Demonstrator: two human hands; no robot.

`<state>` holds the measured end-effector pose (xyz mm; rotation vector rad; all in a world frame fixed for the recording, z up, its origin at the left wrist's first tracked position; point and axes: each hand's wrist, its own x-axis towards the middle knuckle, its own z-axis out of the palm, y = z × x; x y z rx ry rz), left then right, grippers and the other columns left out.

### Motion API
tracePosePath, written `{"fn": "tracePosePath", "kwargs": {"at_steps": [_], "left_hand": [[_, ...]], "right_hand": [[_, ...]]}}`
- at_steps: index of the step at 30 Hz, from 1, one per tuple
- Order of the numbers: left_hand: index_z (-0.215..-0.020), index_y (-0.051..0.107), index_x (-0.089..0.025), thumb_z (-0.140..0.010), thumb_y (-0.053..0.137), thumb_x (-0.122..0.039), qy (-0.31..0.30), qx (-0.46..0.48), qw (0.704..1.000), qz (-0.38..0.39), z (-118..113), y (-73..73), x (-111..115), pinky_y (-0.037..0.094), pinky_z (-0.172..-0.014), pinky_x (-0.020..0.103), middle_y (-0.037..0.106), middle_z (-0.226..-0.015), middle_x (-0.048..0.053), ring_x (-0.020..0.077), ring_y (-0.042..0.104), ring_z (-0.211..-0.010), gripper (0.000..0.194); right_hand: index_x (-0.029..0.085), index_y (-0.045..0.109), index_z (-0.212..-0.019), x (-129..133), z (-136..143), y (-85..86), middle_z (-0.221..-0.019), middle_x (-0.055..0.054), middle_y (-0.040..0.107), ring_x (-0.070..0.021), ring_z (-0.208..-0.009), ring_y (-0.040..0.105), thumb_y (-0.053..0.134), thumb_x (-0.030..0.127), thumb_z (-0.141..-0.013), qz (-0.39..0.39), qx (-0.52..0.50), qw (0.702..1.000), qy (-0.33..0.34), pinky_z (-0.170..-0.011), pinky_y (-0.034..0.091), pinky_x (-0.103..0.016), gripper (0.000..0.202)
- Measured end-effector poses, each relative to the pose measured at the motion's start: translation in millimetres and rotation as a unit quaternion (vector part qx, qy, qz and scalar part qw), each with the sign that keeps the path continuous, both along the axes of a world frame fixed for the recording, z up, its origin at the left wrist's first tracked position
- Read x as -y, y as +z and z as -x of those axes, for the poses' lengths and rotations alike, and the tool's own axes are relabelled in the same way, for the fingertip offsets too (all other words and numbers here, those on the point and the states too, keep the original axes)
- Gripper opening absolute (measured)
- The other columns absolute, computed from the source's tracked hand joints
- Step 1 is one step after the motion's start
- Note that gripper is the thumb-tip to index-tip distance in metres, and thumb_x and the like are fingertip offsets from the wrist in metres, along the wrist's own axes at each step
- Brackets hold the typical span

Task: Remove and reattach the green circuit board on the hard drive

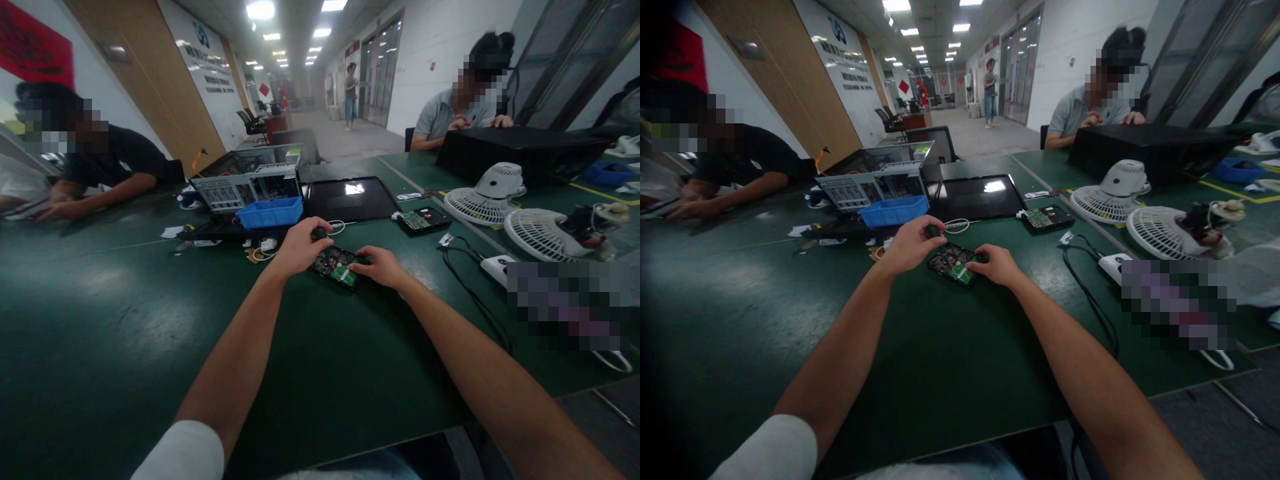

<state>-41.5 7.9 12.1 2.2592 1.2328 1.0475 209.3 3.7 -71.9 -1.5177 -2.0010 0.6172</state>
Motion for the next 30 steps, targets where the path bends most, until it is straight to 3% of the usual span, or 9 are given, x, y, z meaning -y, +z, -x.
{"fn": "tracePosePath", "kwargs": {"at_steps": [10,15,18,22,30], "left_hand": [[-0.107,0.072,-0.022,-0.085,0.071,-0.027,-0.017,0.002,1.0,-0.014,0.2,-4.0,-2.3,0.053,-0.086,0.035,0.072,-0.113,0.005,0.0219,0.066,-0.102,0.023],[-0.119,0.074,-0.023,-0.089,0.069,-0.04,-0.024,0.0,1.0,-0.008,-2.8,0.7,2.4,0.053,-0.088,0.037,0.074,-0.116,0.007,0.0232,0.067,-0.101,0.035],[-0.118,0.076,-0.024,-0.095,0.061,-0.049,-0.025,-0.001,1.0,-0.006,-4.4,4.7,4.7,0.052,-0.088,0.037,0.076,-0.113,0.006,0.0234,0.068,-0.1,0.037],[-0.113,0.079,-0.025,-0.095,0.061,-0.049,-0.025,0.02,0.999,-0.021,-5.4,5.0,4.1,0.051,-0.092,0.037,0.076,-0.111,0.006,0.0233,0.066,-0.103,0.035],[-0.109,0.08,-0.023,-0.091,0.064,-0.054,-0.038,0.108,0.991,0.07,-9.1,-1.2,3.0,0.056,-0.064,0.03,0.071,-0.109,0.009,0.0208,0.065,-0.085,0.039]], "right_hand": [[0.022,0.074,-0.115,-1.0,0.2,-3.7,-0.113,-0.008,0.075,-0.022,-0.091,0.07,0.081,0.049,-0.081,-0.009,-0.009,1.0,-0.004,-0.085,0.054,-0.035,0.044],[0.02,0.072,-0.12,-1.8,-3.8,-2.1,-0.108,-0.008,0.075,-0.0204,-0.087,0.069,0.081,0.051,-0.08,0.02,-0.03,0.999,0.015,-0.08,0.054,-0.032,0.051],[0.02,0.071,-0.123,-1.9,-5.7,-1.7,-0.105,-0.007,0.075,-0.0193,-0.085,0.068,0.083,0.05,-0.078,0.034,-0.044,0.998,0.027,-0.079,0.054,-0.031,0.056],[0.02,0.07,-0.124,-1.6,-6.0,-1.0,-0.112,-0.008,0.074,-0.0178,-0.085,0.067,0.086,0.047,-0.075,0.042,-0.06,0.997,0.036,-0.08,0.054,-0.031,0.059],[0.019,0.069,-0.126,-1.7,-6.0,-0.7,-0.103,-0.007,0.074,-0.0184,-0.083,0.067,0.084,0.045,-0.078,0.061,-0.065,0.995,0.037,-0.079,0.055,-0.033,0.057]]}}
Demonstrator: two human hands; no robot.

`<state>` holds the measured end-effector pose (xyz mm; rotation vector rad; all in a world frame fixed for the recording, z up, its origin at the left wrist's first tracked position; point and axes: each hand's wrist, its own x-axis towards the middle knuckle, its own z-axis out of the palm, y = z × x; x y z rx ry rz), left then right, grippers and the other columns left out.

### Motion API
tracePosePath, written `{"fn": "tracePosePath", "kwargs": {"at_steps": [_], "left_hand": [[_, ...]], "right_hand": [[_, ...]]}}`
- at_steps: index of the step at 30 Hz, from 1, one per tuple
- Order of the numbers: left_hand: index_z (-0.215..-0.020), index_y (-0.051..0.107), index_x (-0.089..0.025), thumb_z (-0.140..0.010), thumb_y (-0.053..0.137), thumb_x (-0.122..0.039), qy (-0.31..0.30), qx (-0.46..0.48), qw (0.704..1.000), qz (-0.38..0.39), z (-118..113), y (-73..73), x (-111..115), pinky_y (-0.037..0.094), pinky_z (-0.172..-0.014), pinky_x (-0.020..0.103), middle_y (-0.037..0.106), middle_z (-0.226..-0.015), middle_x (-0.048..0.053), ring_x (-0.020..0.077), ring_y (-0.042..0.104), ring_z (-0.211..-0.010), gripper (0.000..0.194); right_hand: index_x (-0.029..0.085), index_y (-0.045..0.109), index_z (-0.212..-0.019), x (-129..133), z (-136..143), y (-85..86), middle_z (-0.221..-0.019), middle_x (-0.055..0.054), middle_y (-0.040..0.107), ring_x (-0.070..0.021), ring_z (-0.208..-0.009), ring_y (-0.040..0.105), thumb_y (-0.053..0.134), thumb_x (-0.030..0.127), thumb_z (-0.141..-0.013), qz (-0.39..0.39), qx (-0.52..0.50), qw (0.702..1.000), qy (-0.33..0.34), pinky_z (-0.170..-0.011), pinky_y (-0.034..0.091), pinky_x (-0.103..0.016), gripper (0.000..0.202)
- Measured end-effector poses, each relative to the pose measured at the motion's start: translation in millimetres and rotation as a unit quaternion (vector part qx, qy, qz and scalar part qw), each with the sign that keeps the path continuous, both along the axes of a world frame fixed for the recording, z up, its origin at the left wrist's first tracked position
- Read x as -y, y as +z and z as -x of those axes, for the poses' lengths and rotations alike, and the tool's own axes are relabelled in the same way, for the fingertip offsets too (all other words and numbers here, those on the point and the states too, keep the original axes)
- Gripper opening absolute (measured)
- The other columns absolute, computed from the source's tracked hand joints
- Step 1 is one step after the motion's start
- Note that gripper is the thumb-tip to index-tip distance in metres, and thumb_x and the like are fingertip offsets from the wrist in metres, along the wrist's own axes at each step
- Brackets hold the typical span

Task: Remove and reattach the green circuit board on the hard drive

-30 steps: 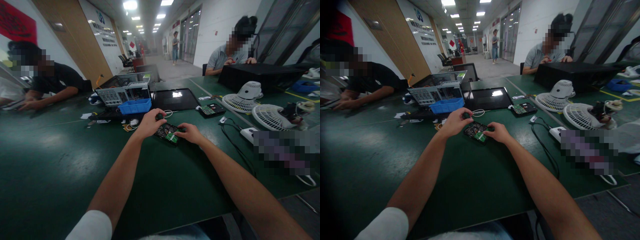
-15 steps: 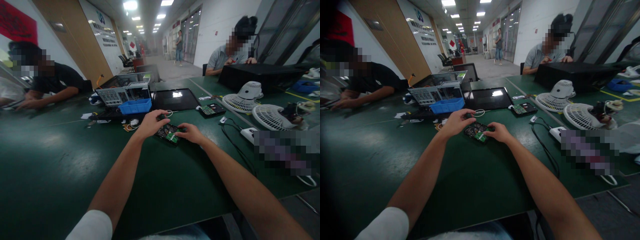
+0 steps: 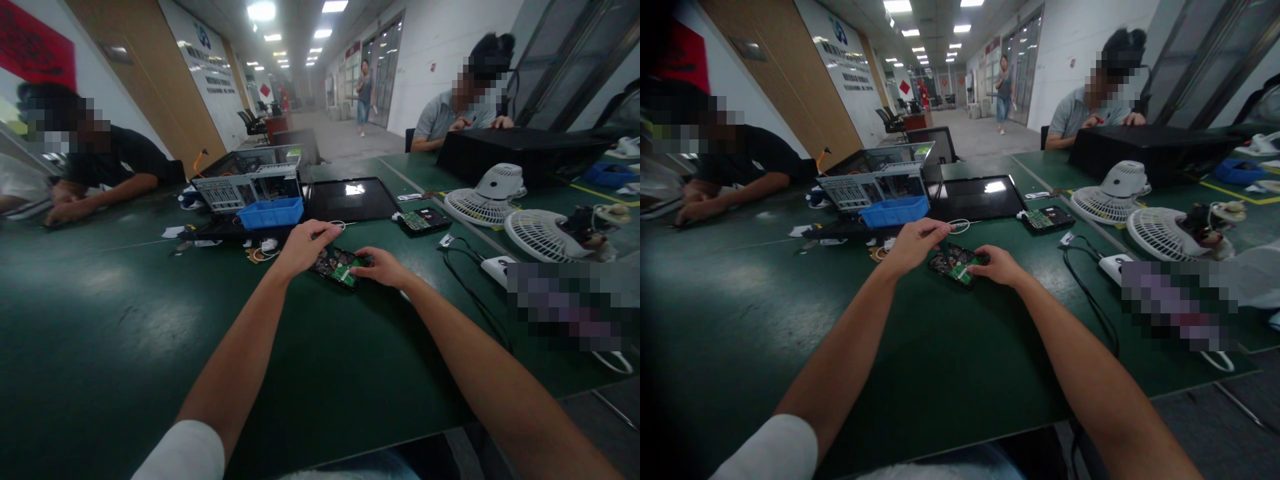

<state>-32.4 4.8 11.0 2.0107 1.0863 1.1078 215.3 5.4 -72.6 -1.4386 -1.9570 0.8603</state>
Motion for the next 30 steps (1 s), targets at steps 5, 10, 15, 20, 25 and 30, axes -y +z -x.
{"fn": "tracePosePath", "kwargs": {"at_steps": [5,10,15,20,25,30], "left_hand": [[-0.109,0.079,-0.021,-0.093,0.063,-0.051,-0.004,0.012,1.0,0.016,-2,0.1,1,0.056,-0.063,0.029,0.071,-0.108,0.009,0.0201,0.065,-0.087,0.038],[-0.115,0.073,-0.02,-0.09,0.068,-0.046,-0.034,0.063,0.995,0.071,-4,1.1,3,0.056,-0.062,0.027,0.071,-0.104,0.008,0.02,0.065,-0.091,0.036],[-0.108,0.063,-0.017,-0.085,0.075,-0.043,-0.054,0.149,0.976,0.148,-8,-1.1,3,0.056,-0.063,0.026,0.071,-0.099,0.009,0.0203,0.067,-0.093,0.036],[-0.104,0.057,-0.018,-0.087,0.073,-0.042,-0.081,0.218,0.949,0.215,-12,-1.6,6,0.054,-0.062,0.026,0.073,-0.104,0.012,0.0229,0.07,-0.098,0.034],[-0.098,0.058,-0.018,-0.087,0.072,-0.043,-0.073,0.209,0.949,0.224,-12,-0.9,6,0.054,-0.064,0.026,0.073,-0.102,0.01,0.0212,0.07,-0.095,0.03],[-0.092,0.067,-0.019,-0.085,0.071,-0.042,-0.038,0.166,0.968,0.184,-11,-0.9,4,0.053,-0.063,0.025,0.069,-0.101,0.007,0.0198,0.065,-0.094,0.025]], "right_hand": [[0.02,0.071,-0.124,0,0,-2.7,-0.092,-0.005,0.073,-0.0183,-0.079,0.067,0.083,0.045,-0.079,0.001,-0.011,1.0,-0.005,-0.076,0.056,-0.033,0.053],[0.019,0.07,-0.125,1,1,-1.9,-0.088,-0.003,0.072,-0.0169,-0.075,0.065,0.082,0.045,-0.079,0.004,-0.012,1.0,-0.003,-0.074,0.055,-0.031,0.053],[0.019,0.07,-0.125,1,1,0.2,-0.091,-0.005,0.072,-0.0171,-0.076,0.065,0.082,0.043,-0.079,0.003,-0.006,1.0,-0.005,-0.074,0.055,-0.031,0.053],[0.019,0.07,-0.126,0,0,0.2,-0.093,-0.006,0.073,-0.0184,-0.077,0.066,0.082,0.045,-0.08,0.002,0.004,1.0,-0.003,-0.075,0.055,-0.033,0.055],[0.02,0.07,-0.127,0,0,-1.6,-0.09,-0.005,0.072,-0.0182,-0.075,0.066,0.082,0.046,-0.08,0.004,0.002,1.0,-0.006,-0.074,0.055,-0.032,0.055],[0.021,0.07,-0.126,0,-2,-1.2,-0.087,-0.003,0.071,-0.0169,-0.072,0.064,0.082,0.047,-0.079,0.003,-0.003,1.0,-0.002,-0.072,0.054,-0.031,0.055]]}}
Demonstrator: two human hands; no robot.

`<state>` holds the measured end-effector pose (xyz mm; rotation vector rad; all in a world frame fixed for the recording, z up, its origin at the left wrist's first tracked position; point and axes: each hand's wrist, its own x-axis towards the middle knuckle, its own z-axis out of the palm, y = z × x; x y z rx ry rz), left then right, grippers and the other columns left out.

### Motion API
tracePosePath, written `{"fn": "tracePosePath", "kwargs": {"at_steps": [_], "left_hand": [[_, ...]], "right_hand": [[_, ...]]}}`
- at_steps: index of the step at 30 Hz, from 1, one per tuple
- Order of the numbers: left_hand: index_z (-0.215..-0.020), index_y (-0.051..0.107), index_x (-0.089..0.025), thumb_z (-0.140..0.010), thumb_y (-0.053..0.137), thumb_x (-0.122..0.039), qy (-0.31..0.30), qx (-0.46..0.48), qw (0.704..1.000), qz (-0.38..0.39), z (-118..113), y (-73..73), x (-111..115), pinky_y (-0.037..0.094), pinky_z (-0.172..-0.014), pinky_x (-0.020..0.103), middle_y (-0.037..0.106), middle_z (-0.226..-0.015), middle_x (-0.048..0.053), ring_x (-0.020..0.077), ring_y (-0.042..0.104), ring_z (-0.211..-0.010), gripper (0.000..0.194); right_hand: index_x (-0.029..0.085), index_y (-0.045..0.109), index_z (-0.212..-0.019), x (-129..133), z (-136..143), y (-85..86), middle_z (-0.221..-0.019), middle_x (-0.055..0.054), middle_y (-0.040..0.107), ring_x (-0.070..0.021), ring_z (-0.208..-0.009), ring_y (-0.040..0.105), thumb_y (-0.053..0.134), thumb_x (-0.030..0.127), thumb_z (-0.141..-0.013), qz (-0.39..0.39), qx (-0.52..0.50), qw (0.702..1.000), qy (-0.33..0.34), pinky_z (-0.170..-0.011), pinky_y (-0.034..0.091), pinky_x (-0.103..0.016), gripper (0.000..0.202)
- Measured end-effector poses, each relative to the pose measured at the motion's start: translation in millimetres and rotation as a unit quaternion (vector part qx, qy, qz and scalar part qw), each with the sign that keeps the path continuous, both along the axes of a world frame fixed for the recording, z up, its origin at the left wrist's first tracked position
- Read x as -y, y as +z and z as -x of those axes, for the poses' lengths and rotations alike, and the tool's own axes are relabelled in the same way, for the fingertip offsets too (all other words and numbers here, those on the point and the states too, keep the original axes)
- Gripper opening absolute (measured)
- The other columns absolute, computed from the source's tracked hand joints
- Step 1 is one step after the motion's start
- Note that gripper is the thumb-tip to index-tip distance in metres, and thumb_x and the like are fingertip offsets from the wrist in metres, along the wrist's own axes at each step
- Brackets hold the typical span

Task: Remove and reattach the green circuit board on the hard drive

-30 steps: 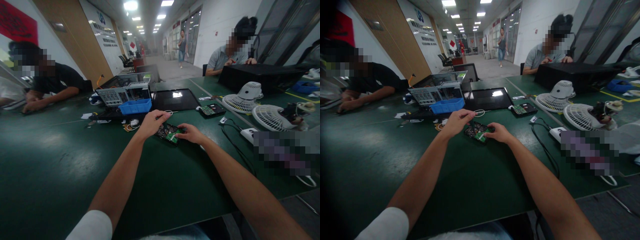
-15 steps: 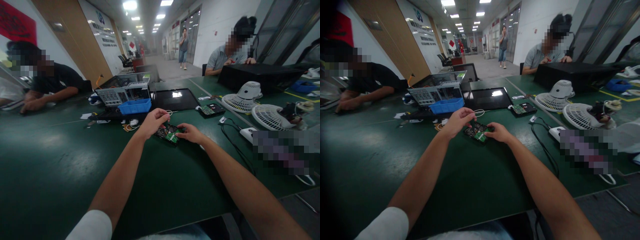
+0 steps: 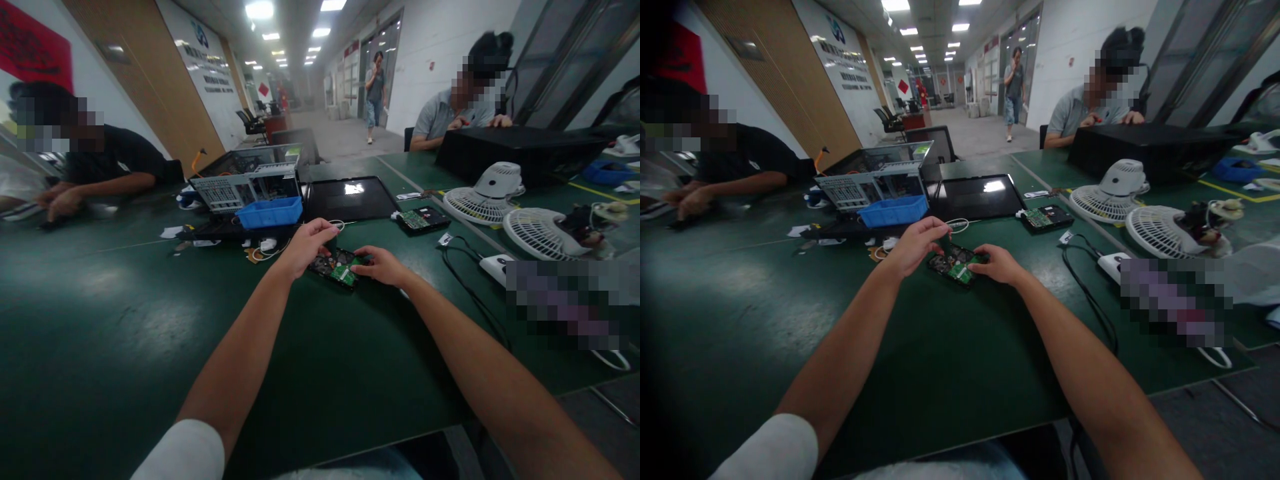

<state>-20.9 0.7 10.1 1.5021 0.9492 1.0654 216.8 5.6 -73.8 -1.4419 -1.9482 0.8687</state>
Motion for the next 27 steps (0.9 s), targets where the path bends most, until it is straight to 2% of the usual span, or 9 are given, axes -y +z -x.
{"fn": "tracePosePath", "kwargs": {"at_steps": [7,13,18,23,27], "left_hand": [[-0.095,0.071,-0.018,-0.088,0.062,-0.04,-0.051,0.023,0.998,0.035,1.9,3.6,2.1,0.049,-0.058,0.025,0.069,-0.094,0.009,0.0208,0.065,-0.09,0.025],[-0.102,0.06,-0.018,-0.086,0.061,-0.036,-0.035,0.074,0.994,0.076,-0.4,-0.7,0.6,0.052,-0.06,0.029,0.073,-0.091,0.009,0.0227,0.07,-0.086,0.024],[-0.099,0.055,-0.019,-0.088,0.058,-0.037,-0.02,0.09,0.992,0.084,-0.3,-3.9,-1.7,0.052,-0.06,0.03,0.074,-0.09,0.011,0.0246,0.07,-0.087,0.022],[-0.094,0.061,-0.018,-0.089,0.056,-0.036,-0.052,0.076,0.993,0.077,0.0,0.2,1.2,0.052,-0.061,0.029,0.072,-0.098,0.011,0.023,0.068,-0.092,0.019],[-0.088,0.067,-0.017,-0.088,0.055,-0.034,-0.028,0.04,0.998,0.049,1.9,1.1,-0.3,0.051,-0.058,0.026,0.068,-0.097,0.01,0.0206,0.064,-0.091,0.021]], "right_hand": [[0.02,0.071,-0.123,0.8,0.9,0.7,-0.083,-0.002,0.071,-0.0164,-0.07,0.064,0.082,0.047,-0.078,-0.001,-0.008,1.0,-0.003,-0.07,0.055,-0.03,0.054],[0.02,0.072,-0.123,1.6,1.3,2.3,-0.084,-0.003,0.072,-0.017,-0.072,0.065,0.083,0.047,-0.078,-0.005,0.0,1.0,-0.007,-0.071,0.056,-0.031,0.054],[0.02,0.072,-0.124,1.0,0.6,2.1,-0.088,-0.004,0.072,-0.0187,-0.075,0.066,0.082,0.048,-0.078,-0.009,0.006,1.0,-0.007,-0.074,0.056,-0.032,0.054],[0.021,0.071,-0.125,0.6,0.7,0.4,-0.088,-0.004,0.072,-0.0185,-0.075,0.066,0.081,0.048,-0.079,-0.006,0.003,1.0,-0.003,-0.074,0.055,-0.032,0.054],[0.021,0.07,-0.127,0.9,0.3,1.4,-0.087,-0.004,0.071,-0.0176,-0.073,0.064,0.081,0.048,-0.08,0.001,0.005,1.0,-0.002,-0.073,0.055,-0.032,0.055]]}}
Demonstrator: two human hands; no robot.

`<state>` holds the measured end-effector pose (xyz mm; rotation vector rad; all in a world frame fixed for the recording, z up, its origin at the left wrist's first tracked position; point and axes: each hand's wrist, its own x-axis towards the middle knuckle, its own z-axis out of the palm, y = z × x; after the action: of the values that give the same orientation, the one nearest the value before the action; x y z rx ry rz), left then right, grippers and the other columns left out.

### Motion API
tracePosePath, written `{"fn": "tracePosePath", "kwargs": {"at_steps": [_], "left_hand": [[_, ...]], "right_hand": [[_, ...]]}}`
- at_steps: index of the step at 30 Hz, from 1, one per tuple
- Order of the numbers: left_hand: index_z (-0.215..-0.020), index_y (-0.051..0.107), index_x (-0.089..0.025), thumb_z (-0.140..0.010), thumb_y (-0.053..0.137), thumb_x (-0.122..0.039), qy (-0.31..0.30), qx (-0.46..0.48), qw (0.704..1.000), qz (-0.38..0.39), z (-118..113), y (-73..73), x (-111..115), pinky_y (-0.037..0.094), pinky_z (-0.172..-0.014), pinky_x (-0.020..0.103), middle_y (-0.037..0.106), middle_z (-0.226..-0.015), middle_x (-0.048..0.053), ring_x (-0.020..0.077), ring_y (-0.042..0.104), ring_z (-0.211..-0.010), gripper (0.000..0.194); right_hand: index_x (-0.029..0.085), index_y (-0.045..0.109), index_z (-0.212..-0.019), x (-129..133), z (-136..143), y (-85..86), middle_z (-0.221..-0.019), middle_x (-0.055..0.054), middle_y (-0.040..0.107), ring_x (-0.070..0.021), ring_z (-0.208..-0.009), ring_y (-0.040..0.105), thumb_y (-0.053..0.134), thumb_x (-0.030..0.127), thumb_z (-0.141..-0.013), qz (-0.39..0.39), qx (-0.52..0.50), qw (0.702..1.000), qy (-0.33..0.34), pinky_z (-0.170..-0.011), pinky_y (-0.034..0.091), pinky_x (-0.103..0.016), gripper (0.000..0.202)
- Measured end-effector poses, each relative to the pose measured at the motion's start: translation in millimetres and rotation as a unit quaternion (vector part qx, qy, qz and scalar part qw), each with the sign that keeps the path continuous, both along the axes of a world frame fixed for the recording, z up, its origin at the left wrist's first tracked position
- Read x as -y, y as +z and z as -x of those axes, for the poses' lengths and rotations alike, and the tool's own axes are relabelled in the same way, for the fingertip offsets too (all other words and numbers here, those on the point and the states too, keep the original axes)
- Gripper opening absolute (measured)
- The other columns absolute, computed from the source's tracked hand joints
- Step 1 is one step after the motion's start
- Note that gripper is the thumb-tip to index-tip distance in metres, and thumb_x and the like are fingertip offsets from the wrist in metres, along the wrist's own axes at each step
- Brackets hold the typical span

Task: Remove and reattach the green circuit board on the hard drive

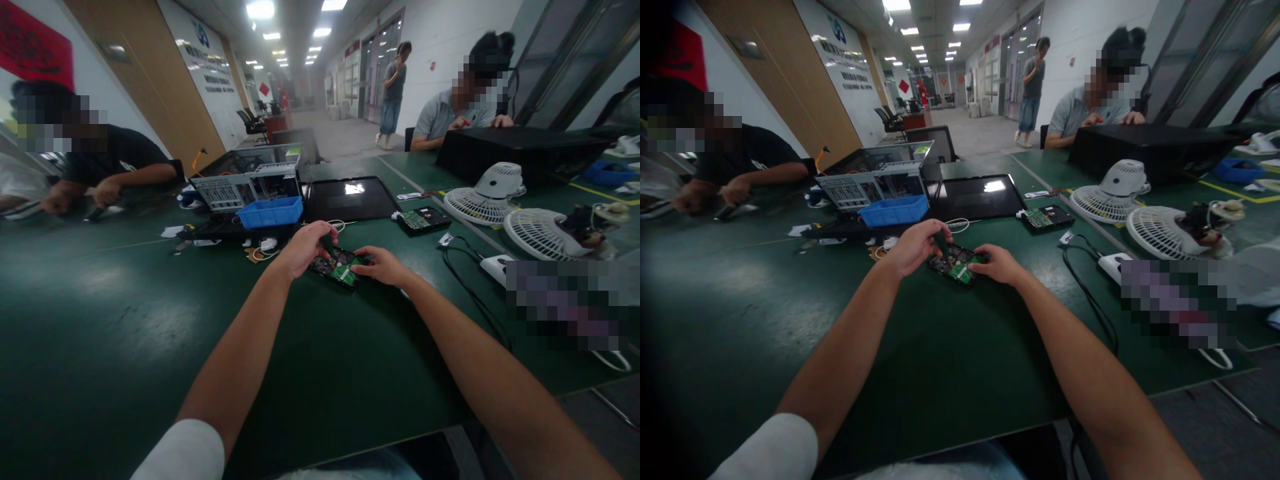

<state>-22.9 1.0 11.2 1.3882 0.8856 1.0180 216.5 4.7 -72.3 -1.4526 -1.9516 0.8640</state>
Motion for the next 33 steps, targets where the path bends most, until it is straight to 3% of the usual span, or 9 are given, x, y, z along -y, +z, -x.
{"fn": "tracePosePath", "kwargs": {"at_steps": [6,12,20,27,33], "left_hand": [[-0.102,0.065,-0.018,-0.086,0.058,-0.03,0.017,0.033,0.999,0.012,-2.5,-3.1,-2.0,0.045,-0.051,0.023,0.067,-0.087,0.007,0.0193,0.066,-0.083,0.021],[-0.105,0.056,-0.018,-0.086,0.06,-0.029,-0.008,0.082,0.996,0.034,-7.0,-2.8,1.6,0.05,-0.054,0.026,0.071,-0.089,0.009,0.0244,0.071,-0.089,0.022],[-0.099,0.056,-0.018,-0.086,0.058,-0.031,-0.014,0.076,0.995,0.058,-6.7,-1.2,3.1,0.05,-0.054,0.025,0.071,-0.095,0.01,0.0233,0.07,-0.089,0.018],[-0.091,0.063,-0.018,-0.085,0.057,-0.028,0.01,0.052,0.998,0.019,-4.8,-1.8,0.3,0.048,-0.052,0.022,0.062,-0.089,0.005,0.0181,0.063,-0.084,0.013],[-0.088,0.063,-0.018,-0.087,0.063,-0.036,0.013,0.041,0.999,0.002,-7.1,-3.8,0.4,0.049,-0.053,0.022,0.061,-0.086,0.004,0.0169,0.063,-0.081,0.019]], "right_hand": [[0.019,0.069,-0.128,0.4,-0.3,0.6,-0.084,-0.003,0.069,-0.0157,-0.069,0.061,0.081,0.049,-0.079,0.012,-0.015,1.0,0.004,-0.069,0.052,-0.03,0.058],[0.017,0.07,-0.125,0.8,0.4,-1.4,-0.081,-0.003,0.068,-0.0155,-0.068,0.06,0.082,0.05,-0.078,0.004,-0.028,1.0,0.007,-0.068,0.051,-0.029,0.058],[0.017,0.069,-0.126,-1.7,-0.6,-5.2,-0.079,-0.002,0.067,-0.0147,-0.066,0.058,0.082,0.049,-0.079,0.01,-0.032,0.999,0.007,-0.065,0.048,-0.028,0.058],[0.018,0.069,-0.127,-0.5,-0.8,-3.2,-0.079,-0.001,0.067,-0.0143,-0.065,0.058,0.082,0.049,-0.079,0.012,-0.032,0.999,0.011,-0.064,0.047,-0.027,0.059],[0.017,0.07,-0.126,0.1,-0.1,-1.9,-0.078,-0.002,0.067,-0.0152,-0.067,0.059,0.082,0.049,-0.078,0.015,-0.032,0.999,0.007,-0.065,0.048,-0.028,0.059]]}}
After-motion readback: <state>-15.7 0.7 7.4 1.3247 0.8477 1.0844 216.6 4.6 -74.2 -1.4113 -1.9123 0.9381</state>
